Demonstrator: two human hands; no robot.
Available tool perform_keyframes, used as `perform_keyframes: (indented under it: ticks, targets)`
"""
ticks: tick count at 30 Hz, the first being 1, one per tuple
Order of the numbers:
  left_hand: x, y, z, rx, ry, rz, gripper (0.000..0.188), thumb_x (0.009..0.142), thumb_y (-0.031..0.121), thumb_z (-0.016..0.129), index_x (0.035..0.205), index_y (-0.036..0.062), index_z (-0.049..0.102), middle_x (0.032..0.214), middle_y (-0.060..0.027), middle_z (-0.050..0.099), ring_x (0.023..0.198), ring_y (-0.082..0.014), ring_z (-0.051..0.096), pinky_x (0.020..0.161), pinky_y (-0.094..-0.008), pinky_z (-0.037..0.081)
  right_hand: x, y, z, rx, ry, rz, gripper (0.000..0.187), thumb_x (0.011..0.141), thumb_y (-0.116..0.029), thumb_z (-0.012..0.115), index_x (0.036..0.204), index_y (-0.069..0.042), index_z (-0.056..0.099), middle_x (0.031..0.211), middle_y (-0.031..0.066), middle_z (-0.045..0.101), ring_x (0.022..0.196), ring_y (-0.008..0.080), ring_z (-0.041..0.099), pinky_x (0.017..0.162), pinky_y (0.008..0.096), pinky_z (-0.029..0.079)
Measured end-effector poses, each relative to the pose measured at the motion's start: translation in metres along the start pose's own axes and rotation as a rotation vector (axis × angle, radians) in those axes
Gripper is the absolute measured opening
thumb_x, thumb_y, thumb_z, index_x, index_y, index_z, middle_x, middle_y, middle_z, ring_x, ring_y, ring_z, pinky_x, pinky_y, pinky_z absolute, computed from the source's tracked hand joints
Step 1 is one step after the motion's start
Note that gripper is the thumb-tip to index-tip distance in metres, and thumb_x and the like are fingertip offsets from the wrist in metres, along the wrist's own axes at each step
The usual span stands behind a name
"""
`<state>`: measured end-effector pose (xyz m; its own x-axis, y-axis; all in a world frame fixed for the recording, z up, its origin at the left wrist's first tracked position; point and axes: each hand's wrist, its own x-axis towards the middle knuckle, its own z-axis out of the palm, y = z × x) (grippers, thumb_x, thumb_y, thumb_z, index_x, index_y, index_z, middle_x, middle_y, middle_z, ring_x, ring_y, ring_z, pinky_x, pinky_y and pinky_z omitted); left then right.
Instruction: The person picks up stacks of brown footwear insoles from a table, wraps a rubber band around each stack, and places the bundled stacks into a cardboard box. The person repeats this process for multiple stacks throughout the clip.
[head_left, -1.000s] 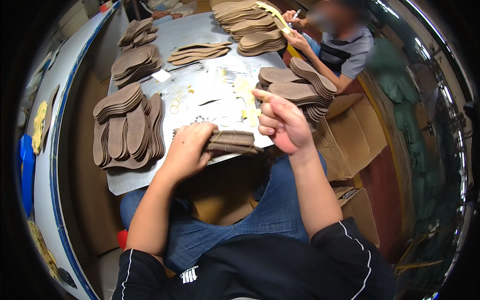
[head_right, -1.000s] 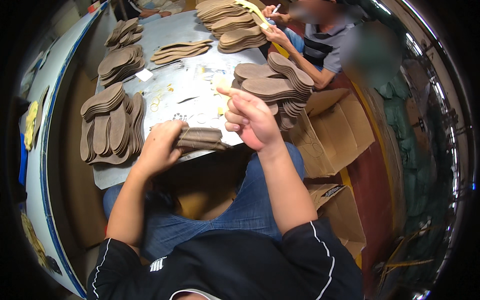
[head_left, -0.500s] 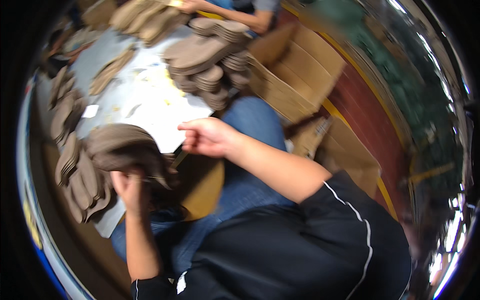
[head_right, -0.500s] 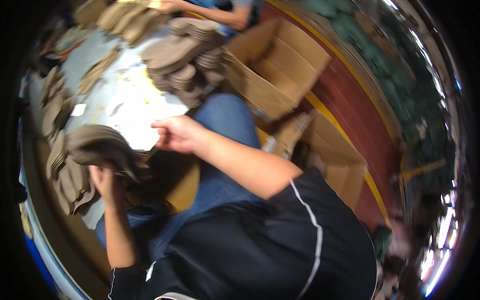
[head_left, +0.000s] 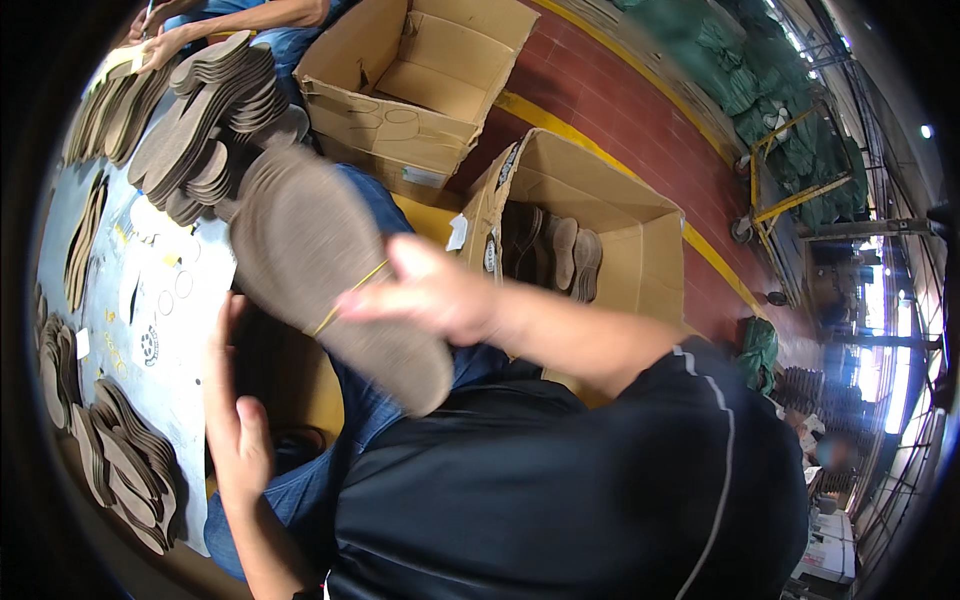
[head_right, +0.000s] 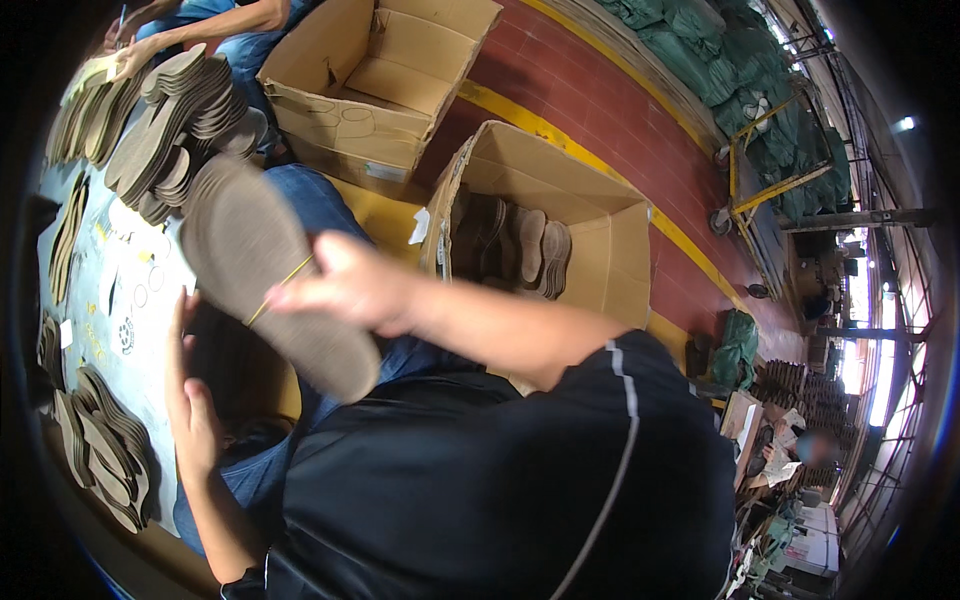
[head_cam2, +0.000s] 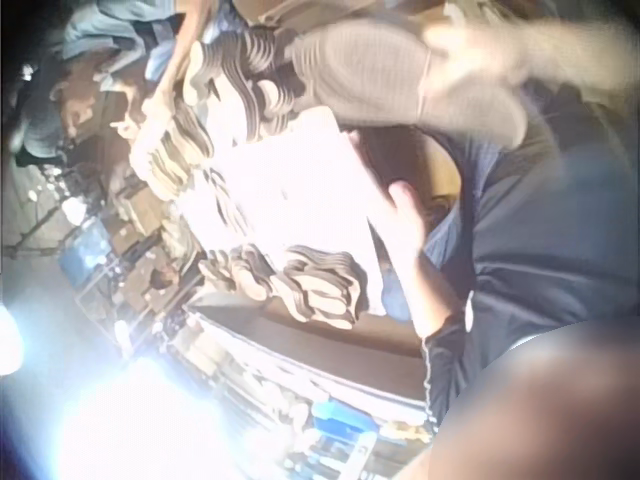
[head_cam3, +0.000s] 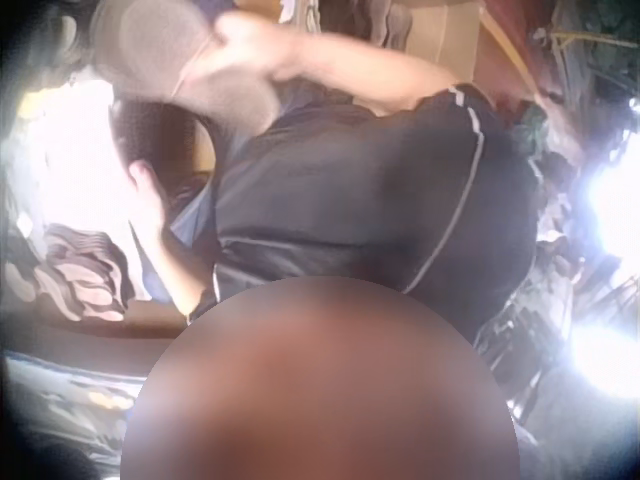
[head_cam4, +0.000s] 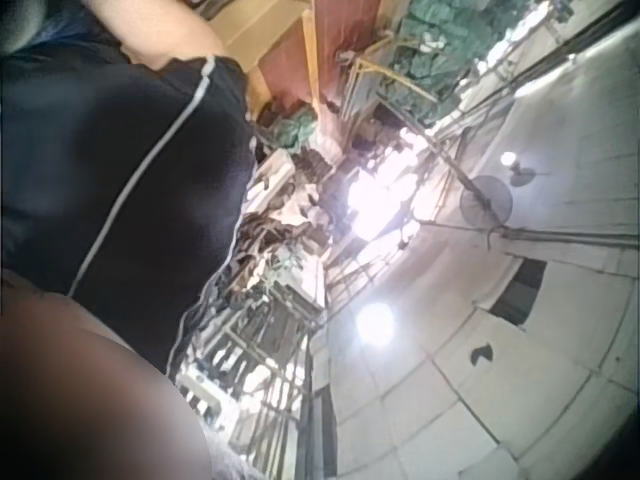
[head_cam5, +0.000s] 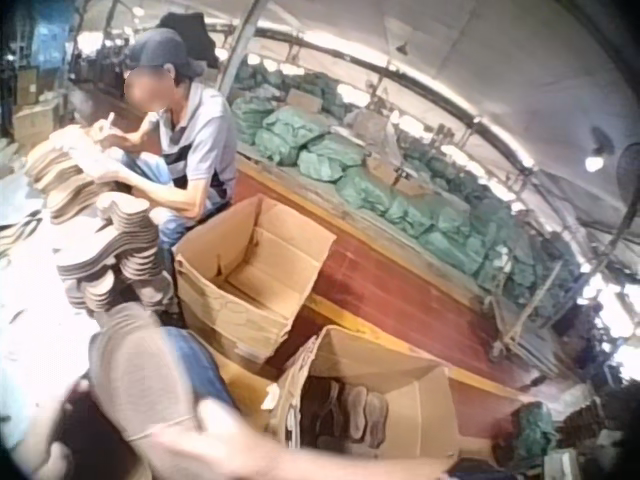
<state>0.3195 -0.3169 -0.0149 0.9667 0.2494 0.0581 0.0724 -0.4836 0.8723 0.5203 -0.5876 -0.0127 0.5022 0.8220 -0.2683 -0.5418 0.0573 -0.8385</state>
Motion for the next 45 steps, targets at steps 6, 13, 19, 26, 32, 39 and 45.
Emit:
perform_keyframes:
  ticks: [6, 13, 19, 26, 32, 39, 45]
  targets:
    - [0.023, -0.051, -0.048, -0.253, 0.312, -0.352, 0.055, 0.119, 0.037, 0.059, 0.165, 0.0067, 0.056, 0.164, -0.0127, 0.062, 0.14, -0.026, 0.066, 0.119, -0.0436, 0.049, -0.116, -0.085, -0.204, -0.111, 0.29, 0.409, 0.08, 0.103, -0.017, 0.078, 0.17, 0.0, 0.038, 0.161, 0.0232, 0.057, 0.142, 0.0405, 0.063, 0.121, 0.0605, 0.053]
    - [0.016, -0.109, -0.104, -0.218, 0.418, -0.337, 0.051, 0.119, 0.041, 0.06, 0.161, 0.013, 0.062, 0.162, -0.0088, 0.065, 0.141, -0.0238, 0.067, 0.119, -0.0453, 0.049, -0.232, 0.023, -0.353, -0.892, 0.47, 0.578, 0.095, 0.099, -0.025, 0.086, 0.176, -0.007, 0.033, 0.17, 0.018, 0.052, 0.156, 0.029, 0.052, 0.13, 0.0457, 0.042]
    - [0.01, -0.118, -0.113, 0.073, 0.375, -0.347, 0.052, 0.117, 0.043, 0.063, 0.159, 0.0128, 0.064, 0.158, -0.0078, 0.068, 0.137, -0.0219, 0.068, 0.119, -0.0438, 0.049, -0.246, 0.129, -0.353, -1.58, 0.665, 1.124, 0.072, 0.105, -0.028, 0.066, 0.169, -0.005, 0.045, 0.169, 0.0242, 0.052, 0.154, 0.0441, 0.053, 0.13, 0.0506, 0.043]
    - [0.018, -0.093, -0.124, 0.266, 0.318, -0.328, 0.042, 0.114, 0.023, 0.067, 0.151, 0.0031, 0.068, 0.149, -0.0154, 0.072, 0.131, -0.0243, 0.071, 0.116, -0.0402, 0.054, -0.164, 0.058, -0.312, -1.522, 0.997, 0.694, 0.044, 0.104, -0.025, 0.07, 0.141, -0.002, 0.073, 0.138, 0.0285, 0.075, 0.129, 0.0439, 0.073, 0.112, 0.0506, 0.058]
    - [0.027, -0.059, -0.168, 0.501, 0.463, -0.258, 0.049, 0.109, 0.038, 0.073, 0.147, 0.0076, 0.072, 0.14, -0.0108, 0.077, 0.127, -0.0248, 0.071, 0.114, -0.0415, 0.055, -0.017, -0.079, -0.12, -1.518, 0.736, -0.682, 0.024, 0.105, 0.0, 0.068, 0.127, 0.004, 0.076, 0.121, 0.0194, 0.079, 0.113, 0.03, 0.076, 0.105, 0.0414, 0.059]
    - [-0.009, -0.099, -0.188, 0.375, 0.774, -0.377, 0.036, 0.104, 0.031, 0.08, 0.124, 0.0008, 0.081, 0.108, -0.0134, 0.084, 0.088, -0.0203, 0.078, 0.083, -0.0351, 0.061, 0.112, -0.064, 0.104, -1.39, -0.139, -1.104, 0.019, 0.093, 0.003, 0.077, 0.111, -0.001, 0.08, 0.105, 0.0159, 0.079, 0.098, 0.0341, 0.076, 0.092, 0.0417, 0.06]
    - [-0.024, -0.13, -0.181, 0.257, 0.858, -0.299, 0.033, 0.101, 0.027, 0.081, 0.118, -0.002, 0.08, 0.103, -0.0183, 0.083, 0.089, -0.0248, 0.081, 0.082, -0.0396, 0.063, 0.26, 0.042, 0.214, -1.383, -0.339, -0.746, 0.019, 0.104, -0.015, 0.072, 0.113, -0.002, 0.082, 0.095, 0.0221, 0.081, 0.089, 0.0357, 0.081, 0.084, 0.0431, 0.061]
